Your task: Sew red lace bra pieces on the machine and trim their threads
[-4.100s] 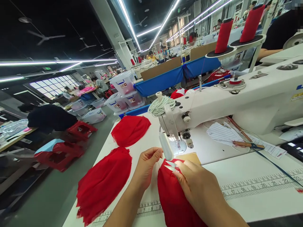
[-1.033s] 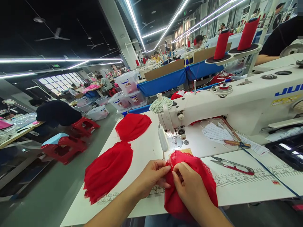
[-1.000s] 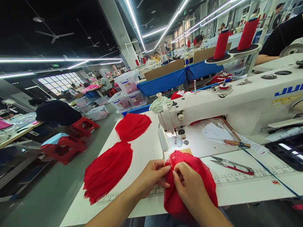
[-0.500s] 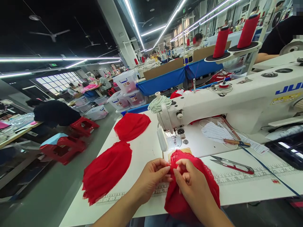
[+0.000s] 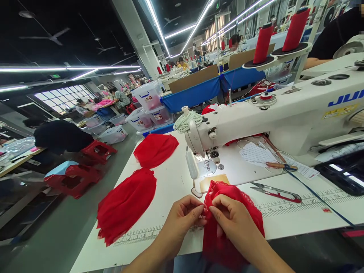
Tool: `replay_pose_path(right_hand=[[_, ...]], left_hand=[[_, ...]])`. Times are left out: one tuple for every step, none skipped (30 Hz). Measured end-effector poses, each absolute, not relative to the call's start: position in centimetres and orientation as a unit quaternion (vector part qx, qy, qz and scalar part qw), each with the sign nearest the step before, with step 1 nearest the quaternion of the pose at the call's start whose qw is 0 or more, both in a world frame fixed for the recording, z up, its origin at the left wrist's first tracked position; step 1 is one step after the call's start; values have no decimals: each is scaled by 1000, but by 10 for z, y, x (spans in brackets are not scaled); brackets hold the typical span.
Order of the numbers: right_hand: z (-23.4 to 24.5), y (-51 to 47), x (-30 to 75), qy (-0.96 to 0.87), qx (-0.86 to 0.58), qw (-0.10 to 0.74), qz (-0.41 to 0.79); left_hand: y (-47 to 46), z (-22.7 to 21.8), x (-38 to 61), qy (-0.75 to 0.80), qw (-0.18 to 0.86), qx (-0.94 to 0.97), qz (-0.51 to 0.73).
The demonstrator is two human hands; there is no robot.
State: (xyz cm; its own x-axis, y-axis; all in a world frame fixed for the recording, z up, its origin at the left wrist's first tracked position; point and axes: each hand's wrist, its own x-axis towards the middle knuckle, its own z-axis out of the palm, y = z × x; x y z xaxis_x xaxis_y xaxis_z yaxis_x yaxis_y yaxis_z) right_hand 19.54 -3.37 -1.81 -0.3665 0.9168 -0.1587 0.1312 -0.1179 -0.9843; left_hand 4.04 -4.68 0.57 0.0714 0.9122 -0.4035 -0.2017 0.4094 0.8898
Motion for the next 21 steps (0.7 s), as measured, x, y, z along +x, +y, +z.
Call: replay_pose_path(right_hand=[[-21,-34,196,-565,-466,337,592],[-23,-35,196,-558,-478,342,586],[-25,-36,196,-550,-490,348,580],[-26,-36,196,-541,-499,354,577],[-27,-37,196,-530,-505,362,577],[-28,-37,196,-516,-507,371,583],[-28,-37,196,-498,-502,379,597],[-27,-37,196,-473,-492,388,619],[-26,-36,196,-442,-477,395,649],[-25,-36,197,-405,-460,399,682],[-24,-36,197,-367,-442,399,714],[-23,-36,197,-333,-424,398,742],[-22,-37,197,-307,-407,398,763],[-22,-37,197,-292,-390,400,776],[-23,-38,196,-287,-376,406,782],[-24,-38,195,-289,-367,414,781],[-26,-39,194,-301,-364,420,775],[-28,-40,193,-323,-368,422,763],[-31,-40,192,-354,-379,421,744],[-34,-41,192,-392,-394,422,716],[-36,-41,191,-432,-412,425,681]], left_hand=[[-47,5,40,526,658,309,441],[-46,4,40,520,667,283,453],[-45,3,40,511,675,258,465],[-44,3,40,500,683,237,476],[-43,3,40,490,689,221,485],[-42,4,40,480,695,210,493],[-41,4,40,470,701,202,497],[-41,4,40,460,709,198,497],[-41,5,39,452,718,198,492],[-41,5,39,445,727,205,481],[-41,5,39,444,732,221,466],[-42,6,38,449,733,246,447],[-42,6,38,460,728,276,426],[-42,6,38,476,717,305,407],[-43,6,39,494,702,329,393],[-43,6,39,511,687,343,386],[-43,7,40,523,674,347,390],[-43,7,41,530,664,344,400],[-43,7,43,532,657,340,411],[-43,7,43,528,653,341,422],[-44,8,44,520,651,348,430]])
